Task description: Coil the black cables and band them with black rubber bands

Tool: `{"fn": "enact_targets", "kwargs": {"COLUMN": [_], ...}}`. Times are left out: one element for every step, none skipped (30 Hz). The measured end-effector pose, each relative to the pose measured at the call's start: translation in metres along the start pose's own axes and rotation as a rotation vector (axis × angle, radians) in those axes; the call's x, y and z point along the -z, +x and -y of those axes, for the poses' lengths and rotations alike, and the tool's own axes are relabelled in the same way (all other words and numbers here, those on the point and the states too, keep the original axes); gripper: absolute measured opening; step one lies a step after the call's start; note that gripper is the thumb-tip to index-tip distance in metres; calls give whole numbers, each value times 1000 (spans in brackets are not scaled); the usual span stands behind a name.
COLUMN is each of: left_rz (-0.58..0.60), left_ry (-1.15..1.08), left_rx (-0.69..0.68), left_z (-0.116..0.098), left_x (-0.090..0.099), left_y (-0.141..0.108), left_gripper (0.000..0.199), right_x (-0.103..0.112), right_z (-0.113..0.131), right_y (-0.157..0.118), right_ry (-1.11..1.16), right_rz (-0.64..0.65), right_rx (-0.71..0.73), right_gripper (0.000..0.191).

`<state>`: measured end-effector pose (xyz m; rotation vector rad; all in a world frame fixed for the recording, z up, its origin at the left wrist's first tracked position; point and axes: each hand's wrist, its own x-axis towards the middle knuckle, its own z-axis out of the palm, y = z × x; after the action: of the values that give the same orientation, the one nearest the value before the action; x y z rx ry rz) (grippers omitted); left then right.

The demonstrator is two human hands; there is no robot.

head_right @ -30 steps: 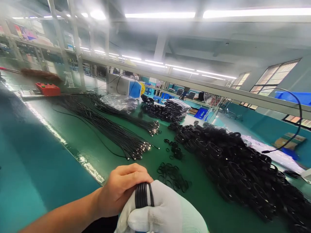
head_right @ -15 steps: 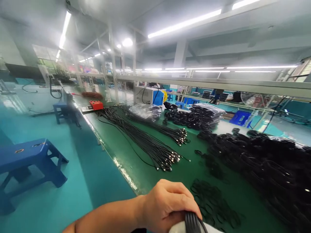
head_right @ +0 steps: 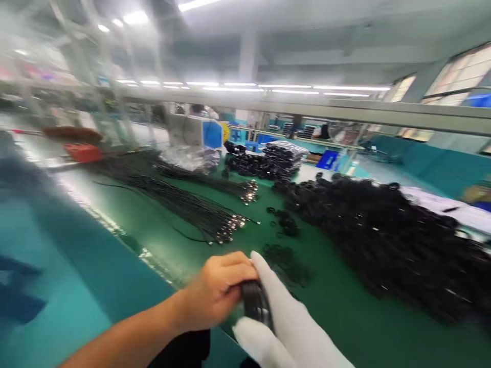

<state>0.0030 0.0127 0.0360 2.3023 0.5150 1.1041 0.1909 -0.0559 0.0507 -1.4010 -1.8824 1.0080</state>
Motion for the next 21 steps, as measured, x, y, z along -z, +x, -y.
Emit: {"fn": "enact_targets", "kwargs": {"left_rz": [12,19,24,29,34,38,40,41,42,43,44,45,47,50,51,46,40,37,35,33,30], "left_ry": [-13,-25,-38,-49,-58,-62,-62,-57,-48,-35,-21,-9,0,5,3,-9,-33,-65,-95,-116,-121], "left_rx": [47,85,113,133,149,162,174,186,199,214,231,251,272,295,326,367,416,468,516,556,586], "left_z": [4,8,11,15,17,19,20,21,22,22,22,22,22,23,23,24,25,26,27,29,31], "left_x": [-1,-1,0,0,0,1,1,0,0,-1,-2,-3,-4,-4,-4,-4,-4,-4,-4,-5,-7], "left_y": [2,3,5,6,7,7,8,8,9,10,11,12,13,14,16,17,19,20,21,23,24], "left_gripper": [29,28,27,27,27,27,28,28,28,28,28,28,29,29,28,27,26,24,22,20,18], "right_x": [1,1,0,-3,-6,-9,-12,-14,-17,-18,-19,-19,-19,-19,-18,-18,-17,-17,-16,-16,-16], "right_z": [-1,-3,-6,-8,-10,-12,-14,-15,-16,-17,-18,-20,-21,-24,-26,-29,-33,-37,-41,-45,-50], "right_y": [4,10,18,27,35,43,49,53,56,58,60,61,62,64,65,66,67,69,70,71,72], "right_ry": [27,60,98,144,221,324,432,541,635,698,749,782,802,820,848,890,943,995,1043,1081,1110], "right_rz": [4,15,34,61,101,140,183,222,245,250,250,246,236,232,238,252,265,283,307,330,349], "right_rx": [-10,-14,-17,-16,-16,-24,-36,-50,-63,-69,-72,-78,-85,-96,-104,-108,-108,-101,-99,-102,-111], "right_gripper": [26,29,32,35,39,43,47,50,53,54,53,51,48,45,42,39,37,35,33,31,29]}}
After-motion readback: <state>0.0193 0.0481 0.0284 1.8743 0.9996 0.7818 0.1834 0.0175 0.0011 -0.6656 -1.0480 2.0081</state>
